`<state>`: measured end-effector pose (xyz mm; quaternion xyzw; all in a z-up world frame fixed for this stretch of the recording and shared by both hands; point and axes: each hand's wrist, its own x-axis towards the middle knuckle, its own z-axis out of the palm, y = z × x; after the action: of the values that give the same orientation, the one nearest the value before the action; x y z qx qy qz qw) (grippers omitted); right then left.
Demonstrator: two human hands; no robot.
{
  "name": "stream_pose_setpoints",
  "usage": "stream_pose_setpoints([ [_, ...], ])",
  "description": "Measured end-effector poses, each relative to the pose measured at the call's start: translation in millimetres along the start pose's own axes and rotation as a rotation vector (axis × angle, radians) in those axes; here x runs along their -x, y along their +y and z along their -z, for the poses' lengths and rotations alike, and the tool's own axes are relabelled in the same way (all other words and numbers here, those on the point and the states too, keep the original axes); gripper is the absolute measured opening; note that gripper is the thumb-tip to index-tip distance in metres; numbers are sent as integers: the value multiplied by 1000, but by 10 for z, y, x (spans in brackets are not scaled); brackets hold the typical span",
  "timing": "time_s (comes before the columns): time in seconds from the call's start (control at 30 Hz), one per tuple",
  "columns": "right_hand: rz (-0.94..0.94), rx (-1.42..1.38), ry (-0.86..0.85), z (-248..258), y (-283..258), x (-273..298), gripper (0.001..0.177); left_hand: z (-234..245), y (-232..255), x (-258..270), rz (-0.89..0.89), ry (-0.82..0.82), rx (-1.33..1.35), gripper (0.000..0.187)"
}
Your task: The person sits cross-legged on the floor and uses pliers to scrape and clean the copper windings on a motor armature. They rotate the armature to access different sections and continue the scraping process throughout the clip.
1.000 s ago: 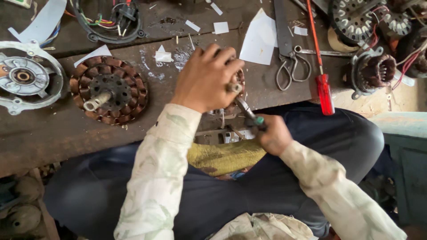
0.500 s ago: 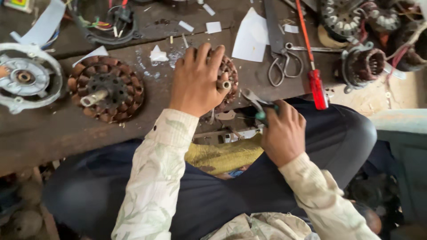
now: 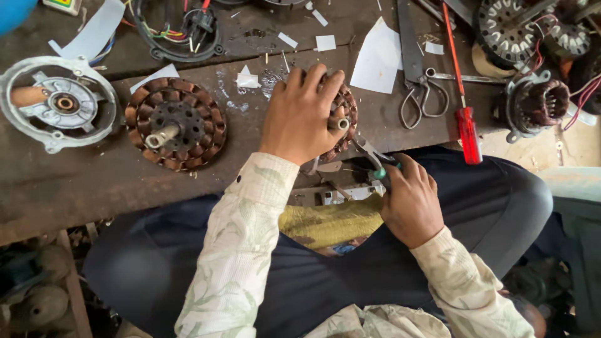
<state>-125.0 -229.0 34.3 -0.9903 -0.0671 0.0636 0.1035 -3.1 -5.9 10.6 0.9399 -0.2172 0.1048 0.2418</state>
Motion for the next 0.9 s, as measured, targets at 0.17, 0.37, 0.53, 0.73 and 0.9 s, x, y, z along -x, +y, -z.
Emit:
stream_pose_setpoints([
  [0.17, 16, 5, 2, 35, -41, -18, 54, 43, 18, -21, -24, 44, 17, 62],
  [0.37, 103, 76, -48, 136, -138, -87, 59, 56, 53, -56, -58, 43, -26, 55],
  [0.53, 133, -52, -203, 136, 57, -240, 52, 18, -12, -122, -127, -5, 33, 59],
  [0.73, 80, -167, -25, -17, 144, -130, 47, 46, -28, -115, -134, -25, -3, 66],
  [0.9, -46, -223, 147, -170, 39, -54, 46, 65, -20, -159, -127, -52, 15, 67],
])
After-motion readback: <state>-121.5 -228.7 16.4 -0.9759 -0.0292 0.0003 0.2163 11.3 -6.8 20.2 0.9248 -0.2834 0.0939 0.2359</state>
